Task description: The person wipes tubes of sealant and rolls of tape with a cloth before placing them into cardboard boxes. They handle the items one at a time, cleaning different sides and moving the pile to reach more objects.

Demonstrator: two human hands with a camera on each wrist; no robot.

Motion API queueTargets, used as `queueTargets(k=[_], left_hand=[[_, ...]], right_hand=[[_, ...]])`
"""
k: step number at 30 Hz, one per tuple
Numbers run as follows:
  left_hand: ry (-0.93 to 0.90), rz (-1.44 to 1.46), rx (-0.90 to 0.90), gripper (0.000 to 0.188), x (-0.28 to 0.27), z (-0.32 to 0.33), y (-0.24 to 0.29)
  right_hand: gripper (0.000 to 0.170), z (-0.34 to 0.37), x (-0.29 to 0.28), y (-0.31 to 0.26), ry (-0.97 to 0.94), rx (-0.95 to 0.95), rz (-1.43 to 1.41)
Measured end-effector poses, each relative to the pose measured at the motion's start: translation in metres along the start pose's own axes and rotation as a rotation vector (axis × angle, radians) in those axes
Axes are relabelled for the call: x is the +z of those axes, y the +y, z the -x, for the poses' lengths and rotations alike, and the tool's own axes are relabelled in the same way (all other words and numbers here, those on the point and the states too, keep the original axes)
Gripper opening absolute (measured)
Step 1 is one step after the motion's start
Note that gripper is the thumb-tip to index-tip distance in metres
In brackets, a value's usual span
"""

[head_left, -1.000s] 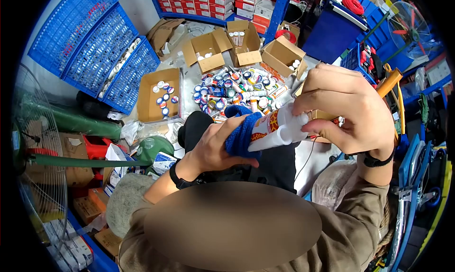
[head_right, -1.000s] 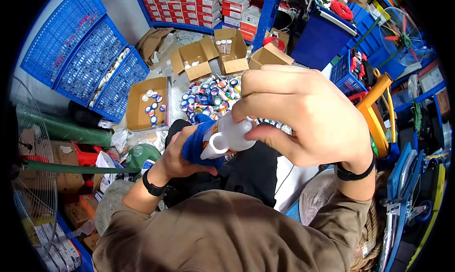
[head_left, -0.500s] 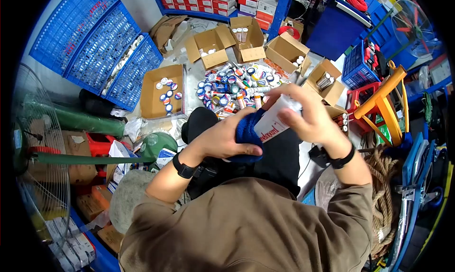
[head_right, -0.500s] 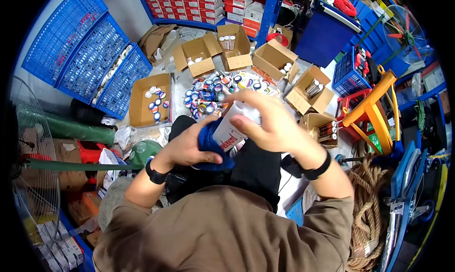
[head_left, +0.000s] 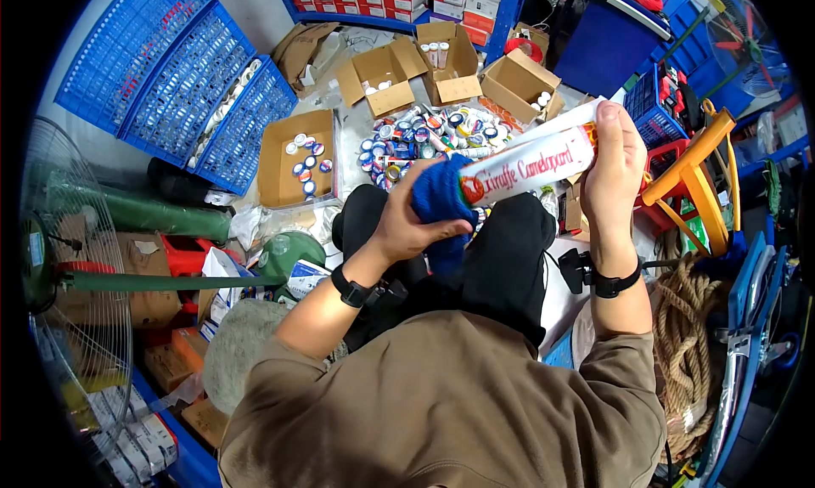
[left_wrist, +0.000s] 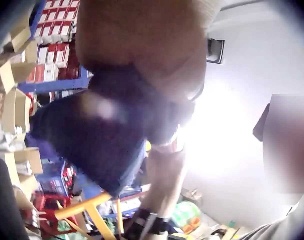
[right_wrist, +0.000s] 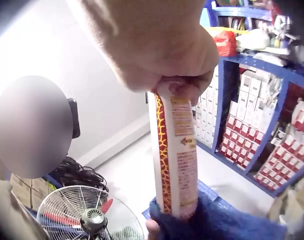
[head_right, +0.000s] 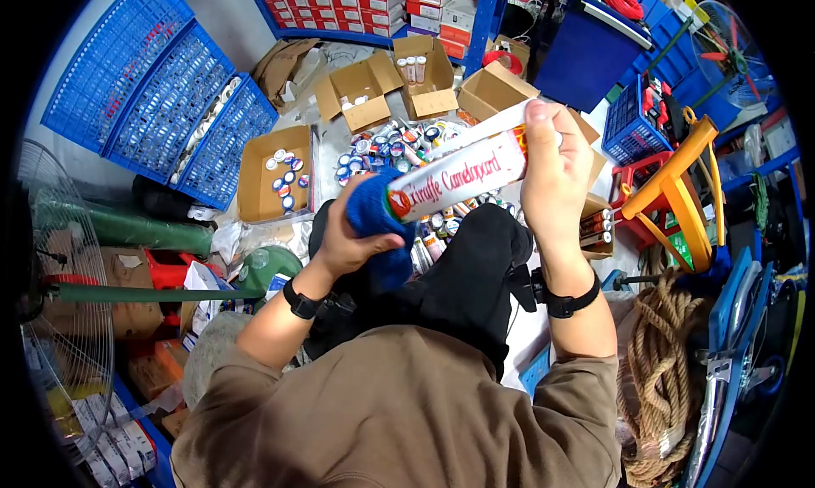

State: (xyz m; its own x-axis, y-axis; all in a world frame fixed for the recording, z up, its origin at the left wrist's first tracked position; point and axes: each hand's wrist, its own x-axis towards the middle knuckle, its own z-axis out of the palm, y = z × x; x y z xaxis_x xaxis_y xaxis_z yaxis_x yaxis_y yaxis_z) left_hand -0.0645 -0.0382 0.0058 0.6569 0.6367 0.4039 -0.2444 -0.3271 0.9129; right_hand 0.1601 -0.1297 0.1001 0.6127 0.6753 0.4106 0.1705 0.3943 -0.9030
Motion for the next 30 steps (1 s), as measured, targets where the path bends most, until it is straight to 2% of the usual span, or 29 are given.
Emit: queueTargets(k=[1,2,3,4,5,6,7,8,9,11,13,14,15,16,17,18,19,21,22,24,25,26,27,29,30], left_hand=[[0.067,0.169,0.010,0.078,0.003,0.001,0.002],[0.141,0.135,0.100,0.070,0.002,0.001,-0.002],[0.237,0.210,0.104,0.059,0.005,-0.002,0.001],[0.399,0.459,0.048,0.057,0.013,-0.007,0.003],[0.557,0.710,-0.009,0.055,0.019,-0.013,0.005],[0.676,0.792,-0.029,0.054,0.016,-0.026,0.007],[0.663,0.869,-0.043,0.057,0.010,-0.036,0.015],[0.674,0.888,-0.023,0.062,0.005,-0.048,0.023],[0.687,0.908,-0.006,0.068,0.002,-0.057,0.028],[0.725,0.842,-0.025,0.070,-0.001,-0.062,0.026],[0.776,0.753,-0.037,0.072,0.005,-0.062,0.023],[0.780,0.690,-0.050,0.067,0.015,-0.058,0.023],[0.784,0.628,-0.065,0.063,0.026,-0.051,0.024],[0.706,0.525,-0.033,0.058,0.031,-0.044,0.020],[0.625,0.364,-0.092,0.056,0.038,-0.033,0.020],[0.499,0.311,-0.148,0.053,0.045,-0.024,0.011],[0.397,0.168,-0.017,0.050,0.053,-0.016,0.008],[0.333,0.271,-0.021,0.051,0.062,-0.006,0.005],[0.333,0.271,-0.021,0.051,0.060,-0.008,0.004],[0.440,0.400,-0.110,0.050,0.047,-0.018,-0.002],[0.508,0.571,-0.161,0.050,0.038,-0.026,0.003],[0.689,0.496,-0.223,0.048,0.026,-0.034,0.011],[0.787,0.619,-0.163,0.046,0.010,-0.043,0.002],[0.787,0.589,-0.162,0.045,-0.016,-0.052,0.009],[0.692,0.579,-0.170,0.045,-0.025,-0.050,0.009]], right_hand=[[0.029,0.000,-0.001,0.004,0.031,0.021,-0.051],[0.031,0.004,0.001,0.009,0.048,0.027,-0.013],[0.032,0.009,0.005,0.018,0.065,0.030,0.025],[0.035,0.016,0.009,0.032,0.099,0.152,0.047],[0.035,0.026,0.017,0.044,0.043,0.140,-0.027],[0.036,0.035,0.021,0.060,0.033,0.159,-0.008],[0.031,0.044,0.036,0.054,-0.016,0.293,-0.233],[0.031,0.053,0.045,0.055,-0.018,0.369,-0.309],[0.035,0.061,0.054,0.056,-0.050,0.394,-0.289],[0.041,0.075,0.053,0.060,-0.285,0.495,-0.198],[0.047,0.085,0.061,0.054,-0.368,0.443,-0.200],[0.052,0.088,0.062,0.066,-0.370,0.362,-0.125],[0.052,0.088,0.062,0.069,-0.368,0.361,-0.126],[0.054,0.087,0.061,0.071,-0.341,0.231,-0.002],[0.055,0.083,0.062,0.073,-0.312,0.100,0.122],[0.056,0.077,0.066,0.072,-0.207,-0.220,0.302],[0.056,0.075,0.066,0.070,-0.206,-0.219,0.301],[0.053,0.075,0.064,0.064,-0.213,-0.112,0.345],[0.045,0.072,0.062,0.062,-0.247,-0.111,0.366],[0.041,0.071,0.059,0.053,-0.270,-0.055,0.320],[0.037,0.072,0.056,0.051,-0.291,0.004,0.273],[0.033,0.068,0.052,0.063,-0.253,-0.053,0.240],[0.034,0.063,0.049,0.066,-0.234,0.029,0.098],[0.033,0.051,0.045,0.059,-0.168,0.050,-0.067],[0.033,0.042,0.038,0.053,-0.162,0.102,-0.069]])
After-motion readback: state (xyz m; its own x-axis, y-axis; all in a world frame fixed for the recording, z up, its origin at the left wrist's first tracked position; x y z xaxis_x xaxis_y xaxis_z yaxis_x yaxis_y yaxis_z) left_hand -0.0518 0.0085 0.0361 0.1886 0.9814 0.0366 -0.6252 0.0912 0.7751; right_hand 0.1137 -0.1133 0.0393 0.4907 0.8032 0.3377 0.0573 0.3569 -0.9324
